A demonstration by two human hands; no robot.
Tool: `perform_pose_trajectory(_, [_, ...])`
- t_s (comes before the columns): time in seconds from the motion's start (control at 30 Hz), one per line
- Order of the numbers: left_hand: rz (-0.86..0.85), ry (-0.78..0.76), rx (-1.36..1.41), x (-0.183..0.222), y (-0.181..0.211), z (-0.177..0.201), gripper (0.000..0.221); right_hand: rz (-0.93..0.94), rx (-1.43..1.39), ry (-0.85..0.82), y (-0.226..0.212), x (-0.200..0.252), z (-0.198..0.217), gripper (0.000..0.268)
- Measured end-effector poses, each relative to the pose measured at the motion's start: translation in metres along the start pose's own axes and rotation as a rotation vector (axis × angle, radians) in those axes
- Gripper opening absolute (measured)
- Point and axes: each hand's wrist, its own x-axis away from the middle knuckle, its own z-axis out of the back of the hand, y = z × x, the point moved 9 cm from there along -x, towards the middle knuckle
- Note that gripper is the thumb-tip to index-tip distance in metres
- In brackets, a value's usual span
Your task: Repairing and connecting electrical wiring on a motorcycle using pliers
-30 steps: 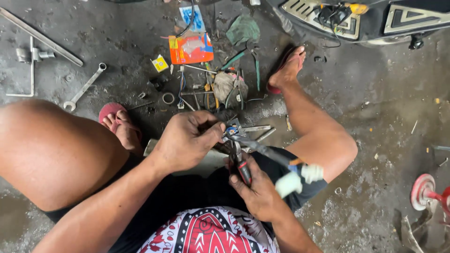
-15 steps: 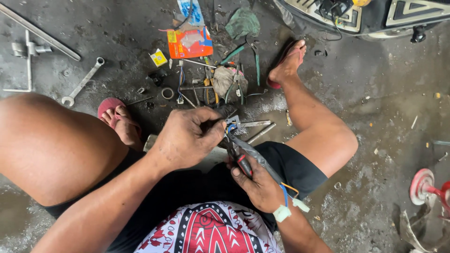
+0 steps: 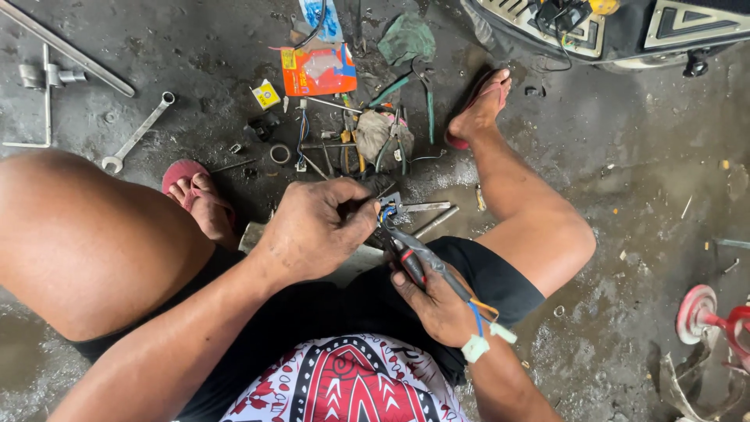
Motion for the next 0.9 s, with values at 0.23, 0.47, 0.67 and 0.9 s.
perform_pose_trajectory(0.23, [-0.367, 0.135, 0.01, 0.012, 0.033, 0.01, 0.011, 0.07, 0.268, 0.152, 0.002, 0.004, 0.005, 0.053])
perform_pose_trajectory(0.47, [-0.297, 0.215, 0.233, 0.008, 0.026, 0.011, 0.005, -0.187, 0.025, 0.101, -0.01, -0.014, 0.01, 0.05])
perform_pose_trajectory(0.67, [-0.291, 0.252, 0.159, 0.002, 0.008, 0.011, 0.007, -0.056, 0.018, 0.256, 0.037, -0.035, -0.014, 0.04])
perform_pose_trajectory(0.9, [-0.196, 0.139, 0.16, 0.006, -0.014, -0.018, 0.009, -0.042, -0.133, 0.302, 0.067, -0.062, -0.031, 0.021])
